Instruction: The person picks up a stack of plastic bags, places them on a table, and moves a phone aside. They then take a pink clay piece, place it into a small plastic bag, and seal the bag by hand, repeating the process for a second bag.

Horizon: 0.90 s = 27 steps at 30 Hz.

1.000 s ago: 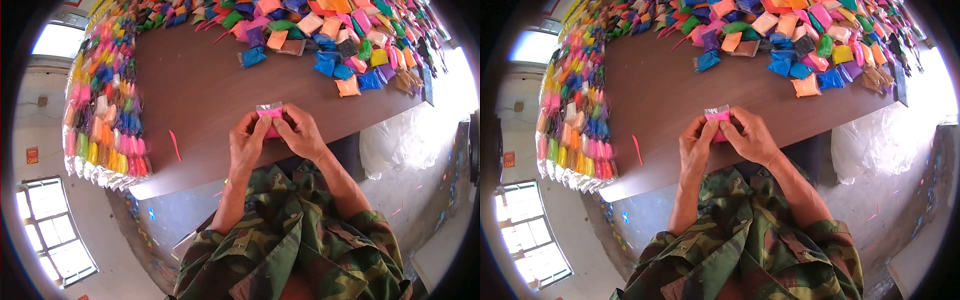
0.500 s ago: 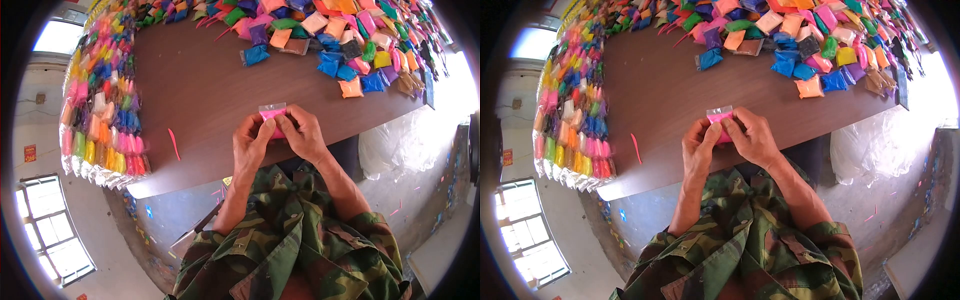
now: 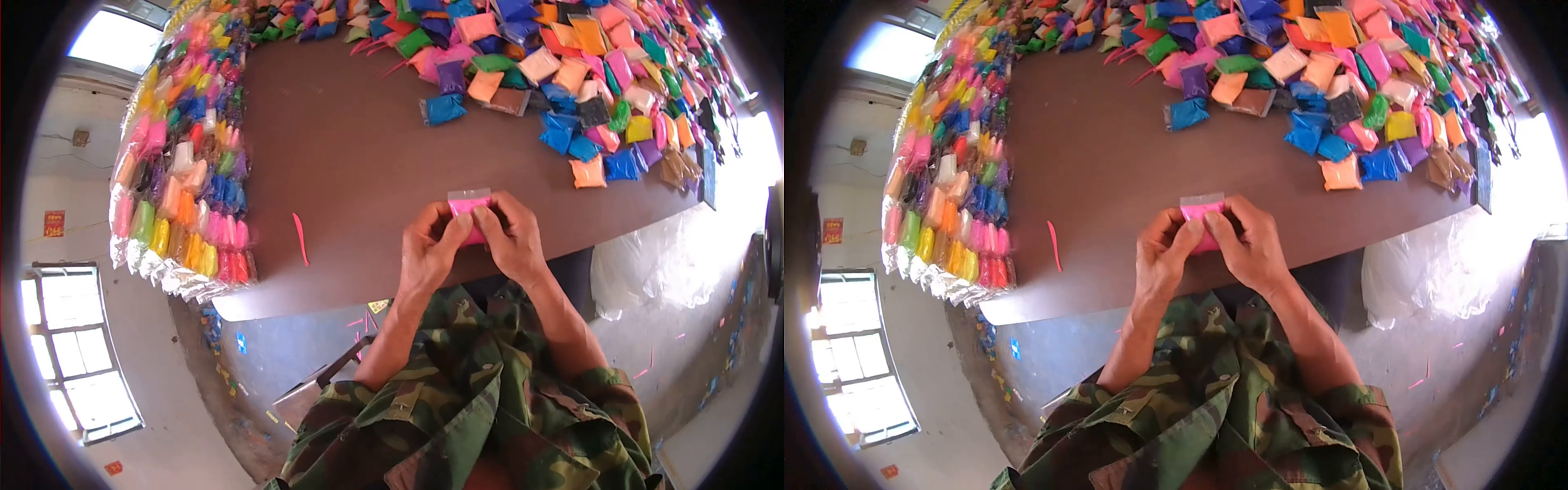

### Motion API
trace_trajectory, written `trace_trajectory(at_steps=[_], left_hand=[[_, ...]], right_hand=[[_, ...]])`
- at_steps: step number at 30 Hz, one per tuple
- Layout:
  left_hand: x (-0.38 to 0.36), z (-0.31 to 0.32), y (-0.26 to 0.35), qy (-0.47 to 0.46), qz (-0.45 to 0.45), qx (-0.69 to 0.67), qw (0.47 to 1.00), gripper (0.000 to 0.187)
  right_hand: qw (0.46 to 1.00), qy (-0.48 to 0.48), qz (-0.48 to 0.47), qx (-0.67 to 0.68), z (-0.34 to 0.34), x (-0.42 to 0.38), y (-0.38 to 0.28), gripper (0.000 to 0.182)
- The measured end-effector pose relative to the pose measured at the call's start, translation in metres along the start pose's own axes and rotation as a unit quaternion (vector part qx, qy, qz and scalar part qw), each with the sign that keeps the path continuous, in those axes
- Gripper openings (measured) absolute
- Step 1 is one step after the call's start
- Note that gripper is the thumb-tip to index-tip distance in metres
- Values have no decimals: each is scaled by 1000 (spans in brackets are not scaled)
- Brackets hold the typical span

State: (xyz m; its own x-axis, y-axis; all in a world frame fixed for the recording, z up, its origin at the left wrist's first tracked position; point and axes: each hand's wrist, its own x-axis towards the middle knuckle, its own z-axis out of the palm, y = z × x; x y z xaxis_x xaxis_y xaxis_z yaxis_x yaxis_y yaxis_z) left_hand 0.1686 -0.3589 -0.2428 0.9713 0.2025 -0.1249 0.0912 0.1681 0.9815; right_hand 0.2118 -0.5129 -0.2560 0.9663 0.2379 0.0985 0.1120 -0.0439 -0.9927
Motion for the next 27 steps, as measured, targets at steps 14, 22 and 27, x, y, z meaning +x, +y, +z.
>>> trace_trajectory(at_steps=[14, 22, 27], left_hand=[[8, -7, -17, 0, 80, 106, 991, 19], [-3, -3, -11, -55, -4, 25, 998, 29], [5, -7, -22, -19, 12, 99, 995, 26]], right_hand=[[997, -21, 23, 66, 3, 4, -7, 16], [996, 15, -61, -58, -4, 1, 8, 17], [1000, -8, 2, -8, -1, 1, 1, 19]])
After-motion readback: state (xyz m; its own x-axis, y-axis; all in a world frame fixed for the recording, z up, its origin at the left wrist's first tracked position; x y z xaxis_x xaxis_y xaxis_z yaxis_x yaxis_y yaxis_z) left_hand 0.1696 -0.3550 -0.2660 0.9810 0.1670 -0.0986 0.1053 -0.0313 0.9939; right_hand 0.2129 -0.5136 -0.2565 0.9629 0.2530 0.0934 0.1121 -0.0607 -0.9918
